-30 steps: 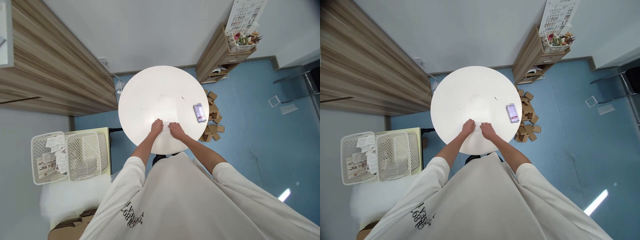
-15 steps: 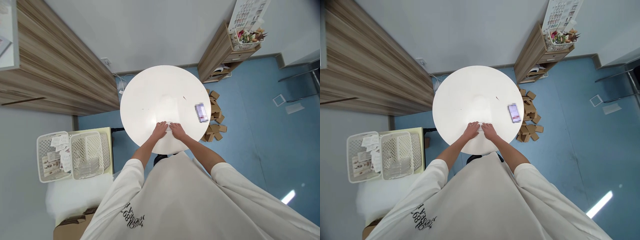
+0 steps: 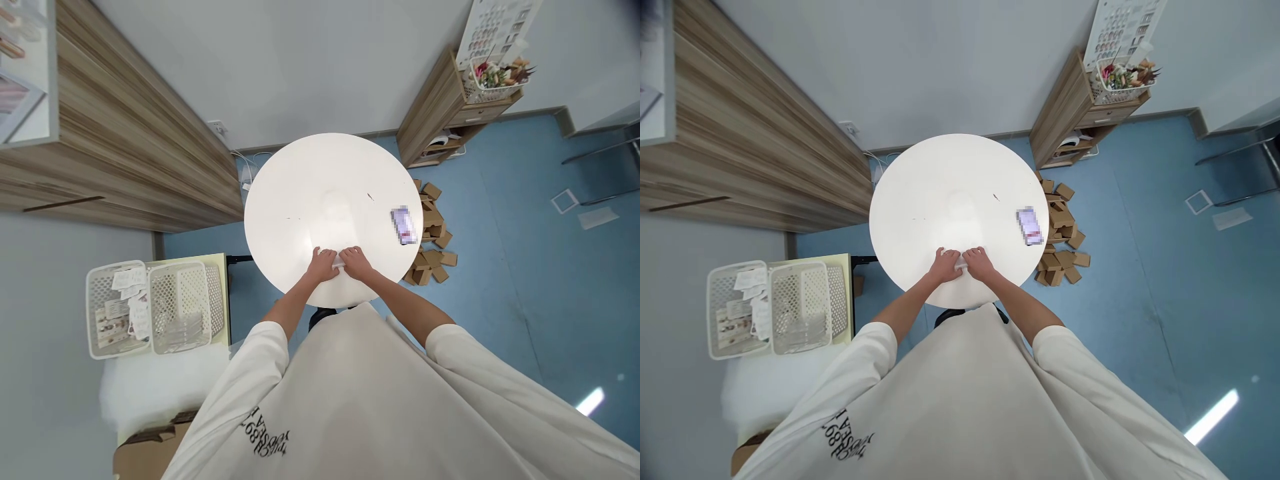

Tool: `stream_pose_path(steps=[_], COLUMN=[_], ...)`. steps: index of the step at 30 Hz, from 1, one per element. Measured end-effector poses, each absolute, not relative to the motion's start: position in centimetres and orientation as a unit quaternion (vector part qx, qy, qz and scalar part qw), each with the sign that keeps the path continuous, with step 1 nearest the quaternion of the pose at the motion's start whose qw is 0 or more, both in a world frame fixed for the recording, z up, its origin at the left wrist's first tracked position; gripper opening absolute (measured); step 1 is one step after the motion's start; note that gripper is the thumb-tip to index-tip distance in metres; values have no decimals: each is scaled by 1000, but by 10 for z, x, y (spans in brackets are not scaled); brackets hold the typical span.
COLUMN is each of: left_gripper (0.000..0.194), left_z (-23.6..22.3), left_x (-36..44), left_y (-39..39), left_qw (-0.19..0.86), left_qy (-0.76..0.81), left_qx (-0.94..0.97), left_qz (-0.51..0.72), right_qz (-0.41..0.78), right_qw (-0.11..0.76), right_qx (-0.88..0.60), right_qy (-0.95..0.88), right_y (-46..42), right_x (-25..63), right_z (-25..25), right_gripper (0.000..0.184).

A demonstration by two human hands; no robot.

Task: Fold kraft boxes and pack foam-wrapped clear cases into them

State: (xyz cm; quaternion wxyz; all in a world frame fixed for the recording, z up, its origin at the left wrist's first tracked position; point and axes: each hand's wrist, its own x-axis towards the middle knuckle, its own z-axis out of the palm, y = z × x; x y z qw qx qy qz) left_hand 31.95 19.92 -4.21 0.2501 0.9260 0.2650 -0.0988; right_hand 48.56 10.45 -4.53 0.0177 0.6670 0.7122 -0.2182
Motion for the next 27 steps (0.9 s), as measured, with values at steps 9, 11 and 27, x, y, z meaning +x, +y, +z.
stream_pose_path(steps=[9, 11, 27], left_gripper=[31, 31, 35], left_z=[-38, -38, -54], left_x=[304, 308, 339], left_y=[194, 199, 231], left_qw=[261, 276, 236], left_qy=[259, 273, 375], left_qx=[926, 916, 891], left_qz=[-89, -102, -97], right_qz=[-283, -296, -284], right_qw=[40, 41, 92], right_qx=[644, 645, 682], right_qy=[710, 703, 668], right_y=[108, 115, 178], right_x=[490, 493, 512], right_z=[-29, -28, -42], right_gripper=[17, 19, 35])
